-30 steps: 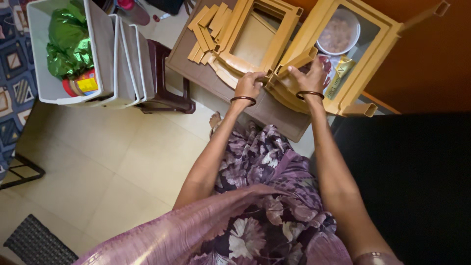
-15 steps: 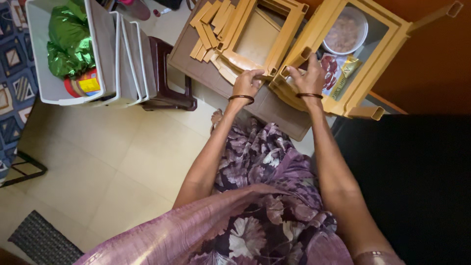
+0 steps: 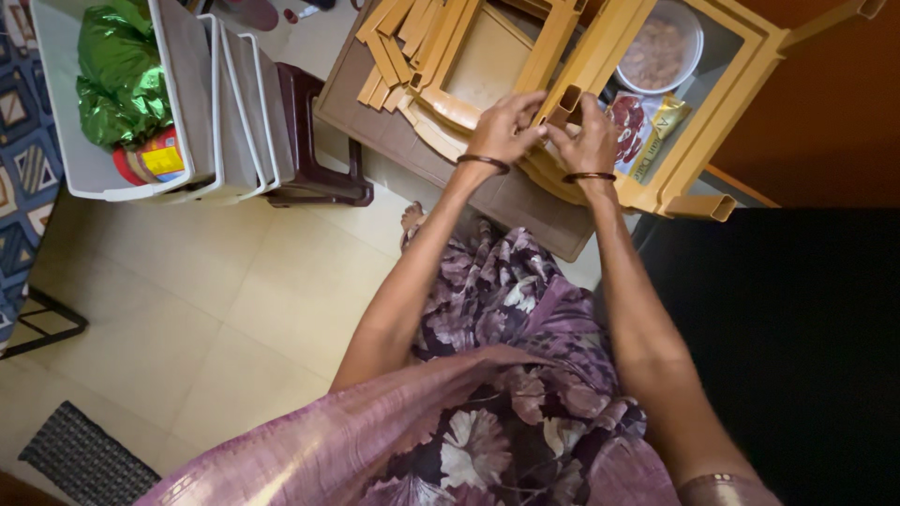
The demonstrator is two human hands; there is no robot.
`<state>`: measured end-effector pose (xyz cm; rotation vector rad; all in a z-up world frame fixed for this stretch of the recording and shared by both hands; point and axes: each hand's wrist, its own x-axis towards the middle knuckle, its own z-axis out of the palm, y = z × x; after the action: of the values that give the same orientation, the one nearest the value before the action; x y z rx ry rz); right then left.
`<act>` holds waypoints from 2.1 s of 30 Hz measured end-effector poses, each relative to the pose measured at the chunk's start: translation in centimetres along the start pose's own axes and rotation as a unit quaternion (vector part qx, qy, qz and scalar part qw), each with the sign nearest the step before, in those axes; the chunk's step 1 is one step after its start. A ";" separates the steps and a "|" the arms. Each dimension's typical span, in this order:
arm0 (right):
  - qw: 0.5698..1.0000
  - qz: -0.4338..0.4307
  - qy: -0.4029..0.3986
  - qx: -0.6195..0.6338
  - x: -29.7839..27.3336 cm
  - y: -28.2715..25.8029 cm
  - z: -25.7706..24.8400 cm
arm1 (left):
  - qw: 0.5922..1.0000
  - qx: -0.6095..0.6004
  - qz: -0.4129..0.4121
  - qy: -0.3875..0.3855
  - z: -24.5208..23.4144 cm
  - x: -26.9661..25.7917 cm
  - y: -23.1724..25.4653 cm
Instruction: The person assembles a yellow plastic frame by hand, fitting multiple small plastic pieces into the frame's slots. They then place a white storage bin containing green foil and other items into the assembled frame.
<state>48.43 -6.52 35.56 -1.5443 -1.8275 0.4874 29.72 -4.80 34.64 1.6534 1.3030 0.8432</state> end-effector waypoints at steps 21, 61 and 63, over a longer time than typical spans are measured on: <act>0.996 0.036 -0.072 0.042 0.6 0.7 -1.1 | 0.966 0.173 0.189 0.044 -2.0 2.4 6.3; 0.999 -0.029 -0.042 0.008 -0.6 0.6 0.3 | 0.964 0.122 0.218 -0.086 -1.8 4.8 5.6; 0.999 -0.013 -0.038 0.024 -0.8 0.0 0.4 | 0.970 0.092 0.198 -0.111 -1.8 4.9 5.0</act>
<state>48.22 -7.20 35.10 -1.4849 -1.8780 0.5819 31.25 -0.15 40.01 2.1328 0.9316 0.7513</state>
